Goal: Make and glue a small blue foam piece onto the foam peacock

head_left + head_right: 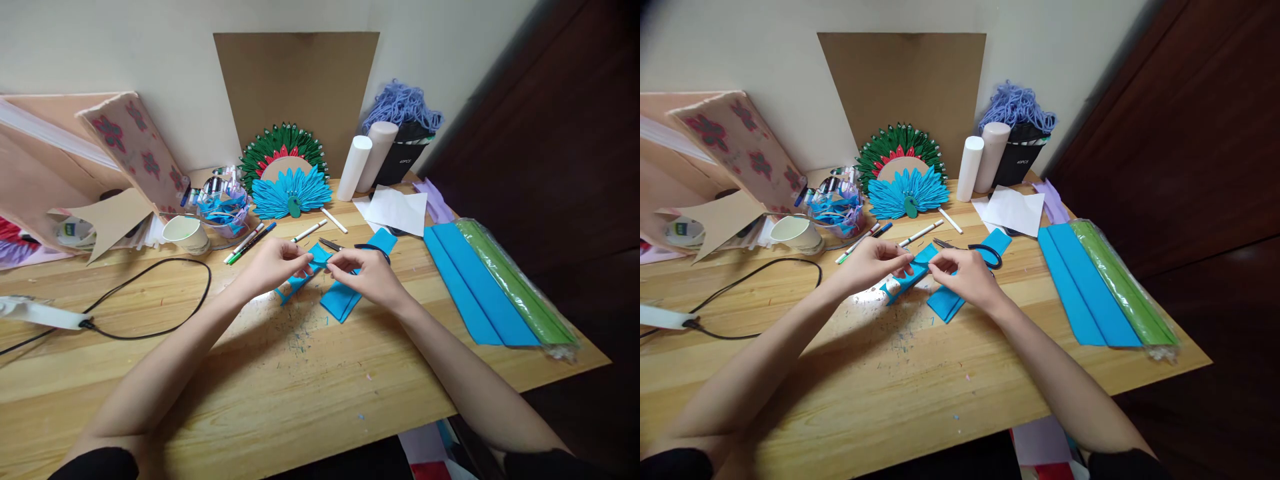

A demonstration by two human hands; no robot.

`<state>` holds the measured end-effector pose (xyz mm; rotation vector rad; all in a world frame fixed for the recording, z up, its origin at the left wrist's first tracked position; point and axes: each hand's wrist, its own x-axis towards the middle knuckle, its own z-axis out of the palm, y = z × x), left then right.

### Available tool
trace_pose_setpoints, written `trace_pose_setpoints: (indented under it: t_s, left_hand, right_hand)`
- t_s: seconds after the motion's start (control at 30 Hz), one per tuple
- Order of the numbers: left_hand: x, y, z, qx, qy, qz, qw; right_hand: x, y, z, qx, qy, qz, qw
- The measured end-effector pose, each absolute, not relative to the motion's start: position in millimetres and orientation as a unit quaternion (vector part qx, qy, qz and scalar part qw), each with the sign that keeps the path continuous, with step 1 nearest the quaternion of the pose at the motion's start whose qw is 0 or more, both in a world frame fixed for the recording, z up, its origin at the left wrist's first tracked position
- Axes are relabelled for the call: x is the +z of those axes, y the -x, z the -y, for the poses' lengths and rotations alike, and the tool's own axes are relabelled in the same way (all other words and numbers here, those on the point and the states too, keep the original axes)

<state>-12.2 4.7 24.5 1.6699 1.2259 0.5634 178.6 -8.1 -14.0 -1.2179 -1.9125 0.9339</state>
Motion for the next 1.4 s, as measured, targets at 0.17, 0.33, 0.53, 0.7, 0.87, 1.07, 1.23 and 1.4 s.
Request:
trace_pose_setpoints:
  t_s: [0.17, 0.33, 0.53, 0.7, 0.87, 1.07, 1.23, 1.4]
  left_hand:
    - [21.7, 13.9, -7.8, 0.254, -0.665, -0.507, 0.486]
    - [20.6, 9.6, -2.2, 0.257, -0.681, -0.492, 0.478]
    - [16.6, 10.5, 1.4, 0.247, -0.734, -0.466, 0.427]
    - [18.7, 11.7, 0.7, 0.252, -0.728, -0.46, 0.442]
    - [20.8, 9.8, 2.7, 0.237, -0.729, -0.456, 0.453]
    - [17.3, 12.3, -2.9, 0.232, -0.708, -0.445, 0.497]
    - [14.4, 14.3, -8.8, 0.226, -0.62, -0.474, 0.583]
    - [13.3, 13.5, -8.5, 0.176, -0.55, -0.432, 0.692]
  right_hand:
    - [-15.2, -180.6, 5.4, 0.337, 0.478, 0.729, 0.356]
    - [-18.3, -177.7, 2.5, 0.43, 0.458, 0.676, 0.384]
    - [-19.4, -176.3, 0.9, 0.53, 0.451, 0.621, 0.36]
    - [-19.6, -176.5, 0.6, 0.549, 0.437, 0.608, 0.372]
    - [-19.7, -176.3, 1.3, 0.542, 0.441, 0.622, 0.353]
    - [-18.9, -176.5, 2.1, 0.492, 0.462, 0.642, 0.364]
    - [-18.1, -177.9, 6.4, 0.27, 0.423, 0.738, 0.451]
    - [-19.6, -181.4, 7.9, 0.113, 0.336, 0.82, 0.449]
